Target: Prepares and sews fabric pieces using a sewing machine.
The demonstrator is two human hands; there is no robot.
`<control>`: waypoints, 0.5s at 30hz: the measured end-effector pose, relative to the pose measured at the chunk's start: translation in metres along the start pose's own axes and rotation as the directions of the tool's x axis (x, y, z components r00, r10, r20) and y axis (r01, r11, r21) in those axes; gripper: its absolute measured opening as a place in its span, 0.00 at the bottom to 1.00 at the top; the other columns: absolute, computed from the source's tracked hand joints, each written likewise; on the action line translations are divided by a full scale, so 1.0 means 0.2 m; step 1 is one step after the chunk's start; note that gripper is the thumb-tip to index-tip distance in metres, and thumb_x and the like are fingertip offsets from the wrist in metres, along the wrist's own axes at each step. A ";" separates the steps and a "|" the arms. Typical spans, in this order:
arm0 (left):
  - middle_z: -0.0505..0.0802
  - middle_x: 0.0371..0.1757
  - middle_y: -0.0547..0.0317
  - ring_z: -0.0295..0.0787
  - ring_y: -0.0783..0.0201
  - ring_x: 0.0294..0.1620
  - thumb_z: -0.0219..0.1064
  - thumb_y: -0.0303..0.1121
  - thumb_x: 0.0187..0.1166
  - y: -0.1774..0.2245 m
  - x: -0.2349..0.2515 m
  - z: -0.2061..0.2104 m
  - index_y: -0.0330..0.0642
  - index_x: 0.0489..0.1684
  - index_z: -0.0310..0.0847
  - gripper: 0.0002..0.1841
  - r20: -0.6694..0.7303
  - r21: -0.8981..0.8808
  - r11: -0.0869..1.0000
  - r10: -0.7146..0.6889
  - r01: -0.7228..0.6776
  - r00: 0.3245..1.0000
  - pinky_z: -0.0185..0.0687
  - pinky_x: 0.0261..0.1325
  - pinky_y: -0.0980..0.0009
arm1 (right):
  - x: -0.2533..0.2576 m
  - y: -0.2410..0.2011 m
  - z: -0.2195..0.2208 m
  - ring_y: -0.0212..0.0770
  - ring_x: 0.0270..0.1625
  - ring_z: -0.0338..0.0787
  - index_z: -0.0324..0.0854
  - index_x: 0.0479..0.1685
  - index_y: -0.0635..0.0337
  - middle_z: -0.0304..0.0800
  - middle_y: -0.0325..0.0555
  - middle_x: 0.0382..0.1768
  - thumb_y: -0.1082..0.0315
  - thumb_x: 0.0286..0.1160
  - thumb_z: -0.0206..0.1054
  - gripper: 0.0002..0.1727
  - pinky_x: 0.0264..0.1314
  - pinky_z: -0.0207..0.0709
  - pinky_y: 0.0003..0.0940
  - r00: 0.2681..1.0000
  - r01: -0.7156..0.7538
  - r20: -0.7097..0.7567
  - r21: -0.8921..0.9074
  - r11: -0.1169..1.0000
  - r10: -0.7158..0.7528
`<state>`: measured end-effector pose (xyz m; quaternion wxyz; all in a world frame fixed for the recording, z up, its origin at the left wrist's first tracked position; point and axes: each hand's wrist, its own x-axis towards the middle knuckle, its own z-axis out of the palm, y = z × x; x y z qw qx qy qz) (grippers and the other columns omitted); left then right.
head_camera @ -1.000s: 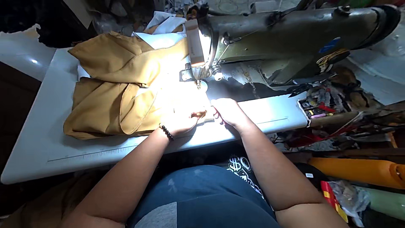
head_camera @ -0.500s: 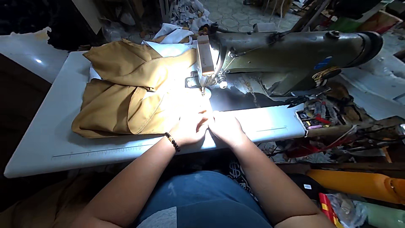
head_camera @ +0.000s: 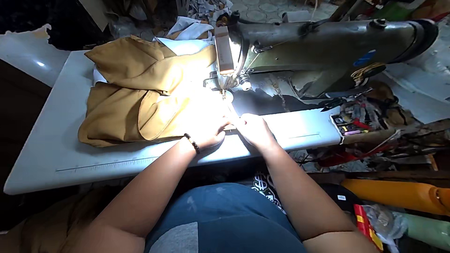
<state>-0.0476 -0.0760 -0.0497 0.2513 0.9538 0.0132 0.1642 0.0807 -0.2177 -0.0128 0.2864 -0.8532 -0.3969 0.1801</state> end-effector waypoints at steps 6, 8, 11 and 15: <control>0.88 0.58 0.49 0.84 0.59 0.59 0.60 0.31 0.79 0.01 -0.03 -0.07 0.38 0.55 0.92 0.16 -0.016 -0.213 0.973 -0.094 0.088 0.995 0.80 0.62 0.62 | 0.08 -0.02 -0.07 0.32 0.10 0.73 0.80 0.38 0.63 0.78 0.40 0.16 0.49 0.97 0.41 0.30 0.13 0.69 0.26 0.915 -0.397 0.251 0.422 0.815 0.316; 0.88 0.62 0.48 0.84 0.58 0.62 0.60 0.29 0.79 0.01 -0.03 -0.06 0.40 0.61 0.91 0.18 0.000 -0.221 0.970 -0.104 0.101 0.995 0.78 0.64 0.60 | 0.08 -0.02 -0.07 0.33 0.13 0.76 0.81 0.39 0.64 0.78 0.42 0.18 0.52 0.97 0.44 0.28 0.17 0.73 0.28 0.922 -0.368 0.260 0.351 0.861 0.287; 0.91 0.58 0.53 0.86 0.61 0.59 0.62 0.33 0.78 0.00 -0.02 -0.04 0.44 0.59 0.92 0.17 -0.027 -0.177 0.983 -0.042 0.036 0.999 0.82 0.61 0.62 | 0.10 -0.01 -0.07 0.34 0.13 0.76 0.79 0.37 0.64 0.77 0.42 0.17 0.53 0.97 0.45 0.27 0.18 0.74 0.29 0.927 -0.328 0.282 0.289 0.899 0.247; 0.91 0.56 0.56 0.87 0.61 0.56 0.60 0.33 0.74 0.02 -0.05 -0.01 0.48 0.66 0.90 0.22 -0.040 -0.071 0.997 0.023 -0.026 0.999 0.81 0.59 0.58 | 0.12 -0.01 -0.07 0.35 0.15 0.78 0.79 0.38 0.63 0.79 0.44 0.19 0.50 0.97 0.44 0.28 0.21 0.76 0.30 0.920 -0.307 0.312 0.193 0.932 0.238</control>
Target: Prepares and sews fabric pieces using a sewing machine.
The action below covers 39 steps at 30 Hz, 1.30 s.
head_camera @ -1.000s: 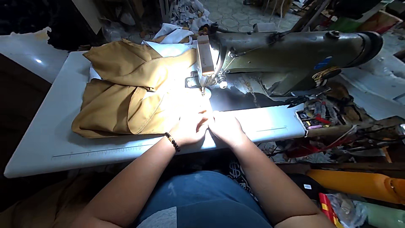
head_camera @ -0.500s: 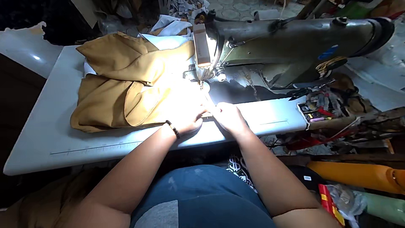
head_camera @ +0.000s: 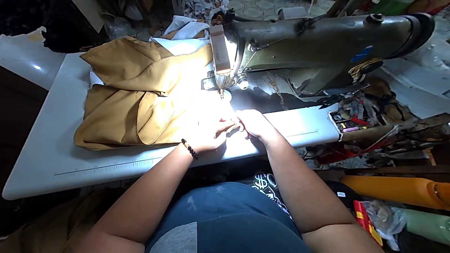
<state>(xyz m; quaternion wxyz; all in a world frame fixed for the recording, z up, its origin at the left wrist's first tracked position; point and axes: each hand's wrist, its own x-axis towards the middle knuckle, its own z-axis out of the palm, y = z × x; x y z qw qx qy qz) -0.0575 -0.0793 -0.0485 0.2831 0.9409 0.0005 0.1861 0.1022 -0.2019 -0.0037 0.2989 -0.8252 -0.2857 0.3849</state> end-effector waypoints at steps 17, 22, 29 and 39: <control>0.95 0.55 0.48 0.93 0.56 0.56 0.64 0.36 0.75 0.06 -0.01 -0.02 0.35 0.58 0.88 0.18 -0.089 -0.064 0.984 -0.171 0.166 0.981 0.86 0.61 0.55 | -0.14 0.03 0.15 0.57 0.39 0.92 0.85 0.32 0.66 0.88 0.56 0.30 0.59 0.86 0.61 0.19 0.37 0.81 0.58 0.858 0.307 -0.166 -0.593 0.744 -0.486; 0.92 0.59 0.50 0.89 0.59 0.59 0.64 0.36 0.80 0.02 0.00 0.01 0.38 0.48 0.95 0.14 -0.137 -0.052 0.996 -0.073 0.066 0.988 0.84 0.63 0.62 | -0.09 0.05 0.12 0.51 0.33 0.86 0.82 0.28 0.68 0.84 0.54 0.26 0.65 0.83 0.63 0.16 0.38 0.78 0.53 0.849 0.385 -0.241 -0.328 0.863 -0.470; 0.92 0.61 0.49 0.89 0.59 0.61 0.62 0.38 0.80 0.03 0.00 0.00 0.38 0.54 0.93 0.17 -0.089 -0.029 0.999 -0.037 0.035 0.995 0.84 0.65 0.63 | -0.04 0.06 0.09 0.32 0.13 0.76 0.79 0.30 0.65 0.78 0.43 0.16 0.62 0.85 0.66 0.16 0.20 0.74 0.28 0.961 0.224 -0.181 0.057 0.973 -0.211; 0.93 0.45 0.51 0.89 0.54 0.54 0.63 0.33 0.85 0.02 0.11 0.07 0.40 0.47 0.90 0.10 -0.024 0.142 0.977 -0.155 0.157 0.988 0.81 0.61 0.51 | -0.13 -0.02 0.11 0.57 0.40 0.89 0.81 0.24 0.67 0.86 0.58 0.29 0.66 0.80 0.60 0.16 0.42 0.78 0.60 0.908 0.282 -0.199 -0.361 0.889 -0.369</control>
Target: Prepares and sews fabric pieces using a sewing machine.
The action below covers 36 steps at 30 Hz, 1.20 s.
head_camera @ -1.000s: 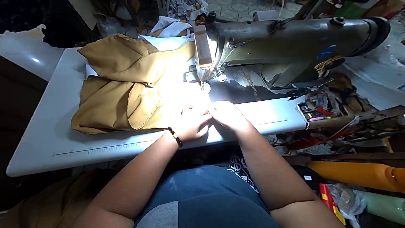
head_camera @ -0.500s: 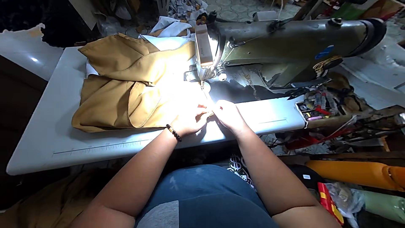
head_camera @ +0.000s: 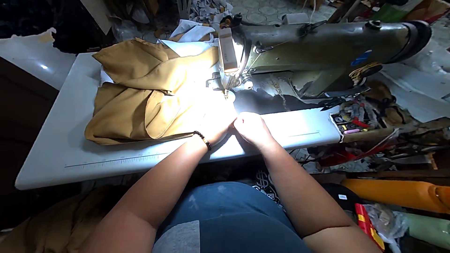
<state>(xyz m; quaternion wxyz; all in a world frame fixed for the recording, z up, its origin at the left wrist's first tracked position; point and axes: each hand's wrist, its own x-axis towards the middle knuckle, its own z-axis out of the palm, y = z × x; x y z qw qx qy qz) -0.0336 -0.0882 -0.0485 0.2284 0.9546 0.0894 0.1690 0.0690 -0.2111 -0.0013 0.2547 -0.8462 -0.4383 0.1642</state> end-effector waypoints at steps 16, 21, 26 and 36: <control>0.85 0.75 0.45 0.81 0.52 0.76 0.63 0.37 0.81 0.05 -0.19 -0.07 0.34 0.72 0.82 0.24 0.159 -0.146 0.989 0.044 -0.020 0.986 0.74 0.77 0.52 | -0.04 0.10 0.12 0.55 0.36 0.91 0.82 0.31 0.68 0.87 0.58 0.35 0.75 0.73 0.67 0.05 0.35 0.83 0.52 0.891 0.325 -0.280 -0.156 0.933 -0.357; 0.86 0.76 0.51 0.75 0.58 0.83 0.60 0.38 0.85 0.02 -0.21 -0.09 0.39 0.71 0.84 0.21 0.148 -0.214 0.977 0.043 -0.010 0.988 0.68 0.84 0.60 | -0.06 0.12 0.11 0.53 0.46 0.92 0.90 0.43 0.65 0.89 0.56 0.41 0.74 0.73 0.67 0.08 0.47 0.85 0.51 0.923 0.344 -0.156 -0.081 0.935 -0.353; 0.87 0.74 0.51 0.77 0.59 0.81 0.61 0.36 0.84 0.02 -0.21 -0.08 0.39 0.68 0.86 0.19 0.098 -0.253 0.967 0.050 -0.024 0.994 0.70 0.83 0.61 | -0.09 0.14 0.11 0.51 0.48 0.91 0.92 0.46 0.61 0.89 0.54 0.43 0.75 0.71 0.68 0.10 0.49 0.85 0.49 0.902 0.391 -0.175 -0.052 0.919 -0.394; 0.87 0.75 0.56 0.80 0.65 0.78 0.59 0.34 0.87 0.02 -0.18 -0.13 0.42 0.68 0.87 0.17 0.192 -0.305 0.944 -0.067 0.124 0.979 0.73 0.81 0.63 | -0.03 0.17 0.13 0.54 0.49 0.90 0.93 0.42 0.64 0.89 0.56 0.42 0.73 0.69 0.66 0.10 0.52 0.83 0.49 0.876 0.444 -0.189 -0.043 0.895 -0.444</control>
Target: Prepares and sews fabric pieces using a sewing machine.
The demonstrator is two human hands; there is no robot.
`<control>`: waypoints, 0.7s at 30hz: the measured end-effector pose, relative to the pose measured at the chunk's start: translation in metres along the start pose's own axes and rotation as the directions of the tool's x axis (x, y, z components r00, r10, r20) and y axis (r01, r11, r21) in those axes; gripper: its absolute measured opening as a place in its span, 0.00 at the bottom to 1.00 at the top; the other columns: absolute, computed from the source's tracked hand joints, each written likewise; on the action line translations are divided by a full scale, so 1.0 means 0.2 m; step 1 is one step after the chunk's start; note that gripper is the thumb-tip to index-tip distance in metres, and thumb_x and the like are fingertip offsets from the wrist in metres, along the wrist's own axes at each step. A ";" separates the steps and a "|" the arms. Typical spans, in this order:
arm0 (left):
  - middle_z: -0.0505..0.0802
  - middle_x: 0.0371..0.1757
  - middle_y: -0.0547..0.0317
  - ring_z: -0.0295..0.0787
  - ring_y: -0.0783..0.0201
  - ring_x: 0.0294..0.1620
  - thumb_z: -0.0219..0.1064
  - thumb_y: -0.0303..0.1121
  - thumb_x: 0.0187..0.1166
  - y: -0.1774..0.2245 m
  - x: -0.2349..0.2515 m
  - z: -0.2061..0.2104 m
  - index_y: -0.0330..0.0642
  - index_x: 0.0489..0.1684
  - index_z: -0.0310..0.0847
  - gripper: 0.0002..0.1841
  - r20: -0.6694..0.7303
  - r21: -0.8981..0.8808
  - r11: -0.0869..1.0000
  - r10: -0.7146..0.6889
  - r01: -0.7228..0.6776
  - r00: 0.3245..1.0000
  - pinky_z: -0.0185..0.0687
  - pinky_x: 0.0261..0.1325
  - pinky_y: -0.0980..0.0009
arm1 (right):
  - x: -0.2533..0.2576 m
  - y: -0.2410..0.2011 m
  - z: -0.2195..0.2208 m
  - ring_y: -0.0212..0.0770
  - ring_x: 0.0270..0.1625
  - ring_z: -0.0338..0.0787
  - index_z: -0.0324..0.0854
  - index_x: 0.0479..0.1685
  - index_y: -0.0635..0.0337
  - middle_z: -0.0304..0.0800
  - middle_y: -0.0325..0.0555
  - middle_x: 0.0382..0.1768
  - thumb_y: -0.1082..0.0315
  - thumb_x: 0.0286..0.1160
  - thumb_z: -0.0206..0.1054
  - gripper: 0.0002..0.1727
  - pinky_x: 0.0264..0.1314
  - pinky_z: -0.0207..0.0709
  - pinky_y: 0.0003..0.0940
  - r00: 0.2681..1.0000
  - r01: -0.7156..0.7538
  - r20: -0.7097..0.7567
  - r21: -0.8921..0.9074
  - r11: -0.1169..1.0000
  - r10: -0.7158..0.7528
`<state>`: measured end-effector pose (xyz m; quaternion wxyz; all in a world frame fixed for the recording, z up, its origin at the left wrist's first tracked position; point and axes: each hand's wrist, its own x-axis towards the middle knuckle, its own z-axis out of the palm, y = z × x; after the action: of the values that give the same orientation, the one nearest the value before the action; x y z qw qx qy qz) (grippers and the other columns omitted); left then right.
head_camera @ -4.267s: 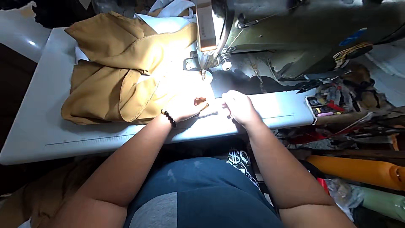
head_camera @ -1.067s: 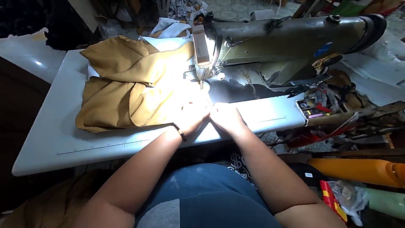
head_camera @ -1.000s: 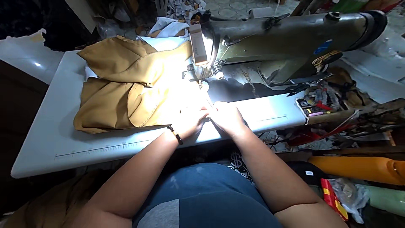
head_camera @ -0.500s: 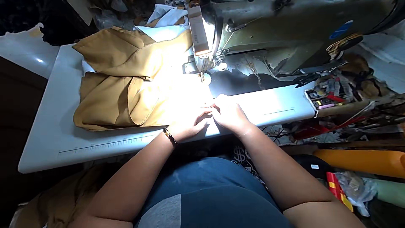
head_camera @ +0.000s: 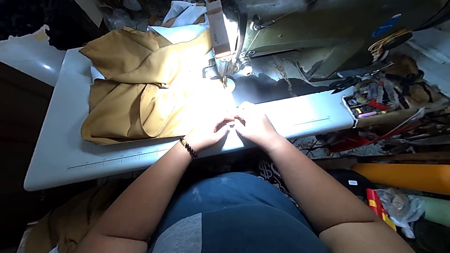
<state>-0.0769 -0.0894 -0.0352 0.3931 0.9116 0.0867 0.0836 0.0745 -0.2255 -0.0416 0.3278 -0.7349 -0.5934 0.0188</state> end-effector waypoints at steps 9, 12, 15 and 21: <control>0.92 0.66 0.58 0.86 0.69 0.70 0.56 0.34 0.89 -0.20 0.26 -0.07 0.42 0.61 0.89 0.16 -0.137 0.139 0.987 0.098 -0.079 0.986 0.76 0.77 0.66 | 0.29 0.07 0.01 0.59 0.64 0.85 0.91 0.52 0.54 0.87 0.56 0.54 0.66 0.79 0.63 0.13 0.63 0.79 0.57 0.982 -0.113 0.136 -0.110 0.988 0.128; 0.91 0.68 0.56 0.86 0.57 0.72 0.54 0.36 0.89 -0.18 0.31 -0.10 0.47 0.68 0.86 0.18 -0.107 0.315 0.948 -0.001 0.035 0.994 0.75 0.76 0.51 | 0.33 0.11 0.05 0.59 0.69 0.81 0.89 0.61 0.51 0.85 0.56 0.60 0.63 0.82 0.60 0.16 0.66 0.76 0.58 0.976 -0.146 0.133 -0.190 0.971 0.173; 0.91 0.63 0.49 0.86 0.48 0.69 0.53 0.38 0.91 -0.12 0.35 -0.09 0.44 0.65 0.85 0.17 -0.152 0.414 0.901 -0.074 0.131 0.986 0.74 0.72 0.43 | 0.30 0.15 0.06 0.59 0.68 0.81 0.89 0.64 0.50 0.86 0.56 0.59 0.63 0.80 0.63 0.18 0.67 0.74 0.60 0.980 -0.187 0.057 -0.092 0.978 0.192; 0.89 0.61 0.37 0.85 0.44 0.68 0.59 0.33 0.87 0.01 0.41 -0.14 0.30 0.59 0.83 0.16 -0.354 0.359 0.877 -0.187 0.318 0.916 0.73 0.75 0.50 | 0.41 0.09 -0.02 0.54 0.69 0.81 0.91 0.45 0.56 0.88 0.51 0.56 0.38 0.73 0.70 0.27 0.67 0.63 0.67 0.835 -0.522 0.184 -0.031 0.852 0.519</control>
<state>-0.0027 -0.0532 -0.0087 0.1826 0.9295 0.2822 0.1521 0.1160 -0.1558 -0.0166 0.2612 -0.8600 -0.3989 0.1815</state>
